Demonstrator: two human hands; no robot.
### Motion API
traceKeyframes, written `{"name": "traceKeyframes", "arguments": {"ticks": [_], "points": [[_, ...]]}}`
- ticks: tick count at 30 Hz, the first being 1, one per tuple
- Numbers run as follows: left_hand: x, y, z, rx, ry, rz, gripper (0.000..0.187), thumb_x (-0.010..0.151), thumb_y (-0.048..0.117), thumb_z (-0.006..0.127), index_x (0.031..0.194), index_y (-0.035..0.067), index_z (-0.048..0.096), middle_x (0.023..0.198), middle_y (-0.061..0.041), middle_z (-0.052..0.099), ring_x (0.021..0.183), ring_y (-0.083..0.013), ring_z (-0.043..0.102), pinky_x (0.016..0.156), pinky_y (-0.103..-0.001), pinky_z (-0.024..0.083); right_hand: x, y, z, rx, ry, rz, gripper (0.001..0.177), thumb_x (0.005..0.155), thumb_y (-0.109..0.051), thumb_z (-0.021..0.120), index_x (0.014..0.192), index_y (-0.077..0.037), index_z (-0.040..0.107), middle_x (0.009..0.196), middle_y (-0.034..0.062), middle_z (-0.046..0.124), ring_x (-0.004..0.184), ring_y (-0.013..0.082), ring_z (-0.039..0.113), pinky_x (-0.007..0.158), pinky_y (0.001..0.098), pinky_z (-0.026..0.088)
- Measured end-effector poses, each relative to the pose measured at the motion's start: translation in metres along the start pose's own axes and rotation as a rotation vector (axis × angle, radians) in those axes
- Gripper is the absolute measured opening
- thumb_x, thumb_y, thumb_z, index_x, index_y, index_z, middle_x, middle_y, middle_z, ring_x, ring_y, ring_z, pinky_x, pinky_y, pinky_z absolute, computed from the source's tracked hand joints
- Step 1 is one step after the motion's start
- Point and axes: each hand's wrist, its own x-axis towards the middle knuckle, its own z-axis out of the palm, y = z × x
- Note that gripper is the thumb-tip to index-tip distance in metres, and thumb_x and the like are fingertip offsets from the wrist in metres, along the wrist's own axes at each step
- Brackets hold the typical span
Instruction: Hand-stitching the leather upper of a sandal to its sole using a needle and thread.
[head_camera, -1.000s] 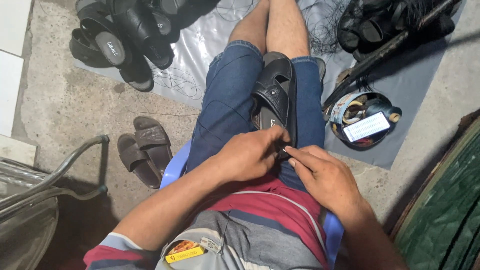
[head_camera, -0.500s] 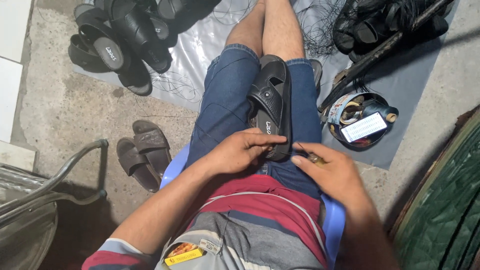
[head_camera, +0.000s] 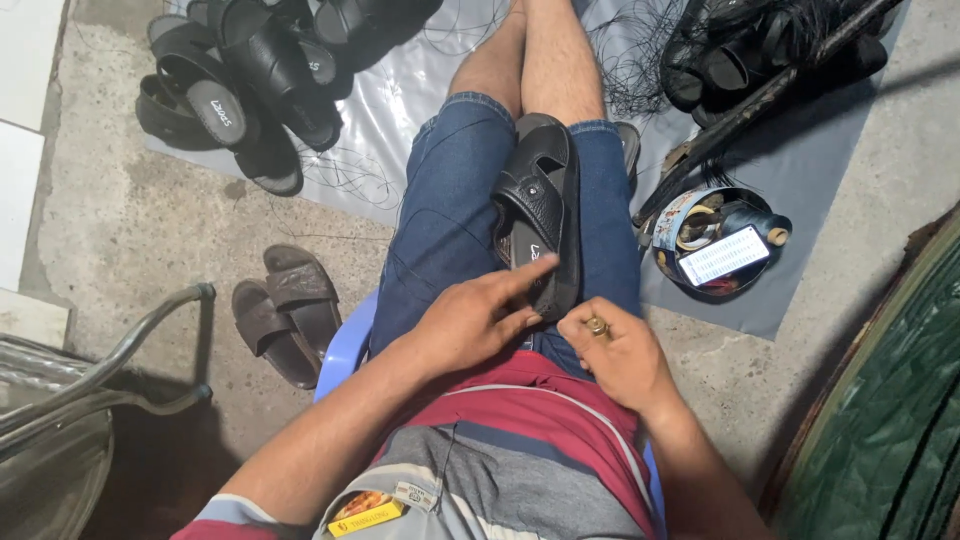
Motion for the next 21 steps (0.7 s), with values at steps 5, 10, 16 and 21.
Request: {"name": "traceKeyframes", "arguments": {"ticks": [5,10,16,21], "points": [[-0.010,0.009,-0.014,0.057,-0.101,-0.115,0.070,0.081,0.018,0.059,0.142,0.017,0.026,0.086,-0.011,0.068,0.074,-0.0300,0.067,0.063,-0.041,0.053,0.008,-0.007,-0.001,0.039,-0.104,-0.196,0.015,0.084,-0.011,0.060,0.071,-0.004,0.062,0.059,0.0092,0.057,0.037,0.0099,0.050,0.036,0.0209,0.043],[-0.016,0.013,-0.019,0.229,-0.076,-0.023,0.072,0.079,0.016,0.061,0.141,0.010,0.025,0.095,-0.017,0.064,0.081,-0.0373,0.064,0.064,-0.048,0.052,0.010,-0.019,0.006,0.161,-0.165,-0.184,0.012,0.083,-0.005,0.056,0.083,0.003,0.065,0.068,0.0126,0.061,0.040,0.0100,0.049,0.037,0.0230,0.042],[-0.018,0.002,-0.014,0.089,-0.168,-0.091,0.069,0.083,0.019,0.054,0.143,0.016,0.019,0.092,-0.019,0.064,0.081,-0.0397,0.063,0.068,-0.051,0.051,0.015,-0.043,0.012,-0.260,-0.151,-0.278,0.015,0.075,-0.005,0.064,0.085,-0.011,0.072,0.063,0.0077,0.064,0.052,0.0136,0.055,0.048,0.0263,0.045],[-0.014,-0.006,-0.012,-0.702,-0.103,-0.144,0.082,0.073,0.003,0.066,0.142,0.008,0.023,0.078,-0.010,0.065,0.056,-0.0126,0.058,0.054,-0.024,0.053,0.014,-0.039,0.018,-0.383,-0.148,-0.291,0.013,0.074,-0.009,0.067,0.085,-0.014,0.073,0.063,0.0089,0.063,0.049,0.0198,0.058,0.044,0.0296,0.046]]}}
